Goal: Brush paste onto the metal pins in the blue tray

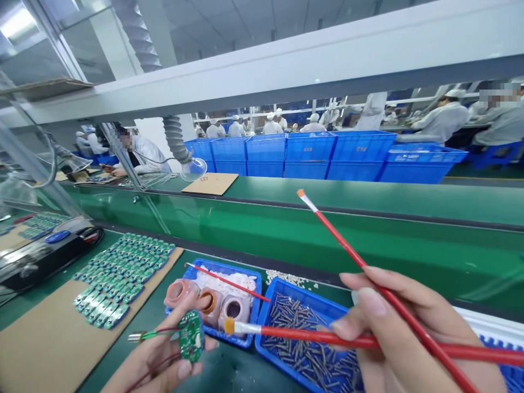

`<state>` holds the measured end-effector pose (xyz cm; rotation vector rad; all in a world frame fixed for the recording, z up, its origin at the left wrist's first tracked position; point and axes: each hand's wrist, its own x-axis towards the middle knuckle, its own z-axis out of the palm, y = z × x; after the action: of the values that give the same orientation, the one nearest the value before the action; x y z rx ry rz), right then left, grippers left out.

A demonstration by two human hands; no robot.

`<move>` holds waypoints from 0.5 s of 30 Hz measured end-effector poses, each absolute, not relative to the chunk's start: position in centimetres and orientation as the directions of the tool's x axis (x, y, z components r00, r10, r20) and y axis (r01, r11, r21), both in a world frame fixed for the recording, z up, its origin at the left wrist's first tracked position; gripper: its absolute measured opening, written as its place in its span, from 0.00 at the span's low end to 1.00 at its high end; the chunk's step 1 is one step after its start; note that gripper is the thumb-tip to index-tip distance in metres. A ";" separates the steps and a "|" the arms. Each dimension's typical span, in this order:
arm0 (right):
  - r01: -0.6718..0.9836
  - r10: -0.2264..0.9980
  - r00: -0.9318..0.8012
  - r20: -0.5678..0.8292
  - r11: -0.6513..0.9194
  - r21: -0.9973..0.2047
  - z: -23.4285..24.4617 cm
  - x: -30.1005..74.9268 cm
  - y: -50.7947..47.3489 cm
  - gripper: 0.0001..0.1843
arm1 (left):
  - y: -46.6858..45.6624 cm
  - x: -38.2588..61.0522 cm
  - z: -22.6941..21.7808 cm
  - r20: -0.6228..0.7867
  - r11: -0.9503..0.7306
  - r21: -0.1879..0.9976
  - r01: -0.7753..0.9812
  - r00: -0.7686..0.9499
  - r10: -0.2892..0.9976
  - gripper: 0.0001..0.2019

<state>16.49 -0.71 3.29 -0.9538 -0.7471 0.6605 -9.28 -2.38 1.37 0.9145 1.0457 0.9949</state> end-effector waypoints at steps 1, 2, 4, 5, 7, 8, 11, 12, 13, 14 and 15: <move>-0.157 0.774 0.578 0.260 0.418 -0.895 3.3 16.6 -0.9 0.17 | -2.2 -9.1 1.3 -0.246 0.284 0.949 -0.140 0.237 0.940 0.31; -0.145 0.772 0.580 0.261 0.412 -0.899 3.2 16.8 -1.1 0.17 | -2.0 -9.1 1.4 -0.253 0.277 0.960 -0.045 0.291 0.923 0.31; -0.127 0.768 0.587 0.254 0.397 -0.909 3.2 17.0 -1.4 0.17 | -1.6 -9.4 1.9 -0.276 0.192 0.950 0.246 0.375 0.885 0.27; -0.120 0.763 0.595 0.252 0.394 -0.911 3.3 17.2 -1.4 0.16 | -1.4 -9.6 2.3 -0.283 0.106 0.907 0.407 0.405 0.869 0.24; -0.118 0.749 0.614 0.248 0.398 -0.910 3.4 17.5 -1.4 0.16 | -1.1 -10.1 3.3 -0.273 -0.078 0.785 0.615 0.455 0.847 0.21; -0.117 0.742 0.623 0.247 0.400 -0.909 3.6 17.6 -1.4 0.16 | -0.9 -10.2 3.9 -0.256 -0.151 0.734 0.662 0.476 0.841 0.22; -0.122 0.737 0.629 0.246 0.407 -0.905 4.0 18.0 -1.2 0.16 | -0.4 -9.8 6.2 -0.244 -0.260 0.565 0.783 0.460 0.854 0.29; -0.123 0.735 0.630 0.250 0.412 -0.903 4.2 18.1 -1.1 0.15 | -0.3 -9.5 7.0 -0.243 -0.295 0.481 0.825 0.449 0.860 0.29; -0.127 0.732 0.632 0.255 0.422 -0.898 4.3 18.2 -1.1 0.14 | -0.2 -9.1 7.8 -0.248 -0.331 0.408 0.851 0.453 0.857 0.28; -0.139 0.729 0.635 0.257 0.435 -0.890 4.5 18.4 -1.0 0.14 | -0.2 -8.8 8.5 -0.251 -0.371 0.363 0.855 0.473 0.845 0.27; -0.153 0.722 0.643 0.255 0.447 -0.881 4.6 18.6 -1.0 0.13 | -0.2 -8.5 9.0 -0.249 -0.403 0.358 0.842 0.502 0.828 0.27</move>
<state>18.61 -0.99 4.59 -0.9617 -0.6868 0.5979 -8.55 -0.17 9.00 2.3127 1.3770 -0.0437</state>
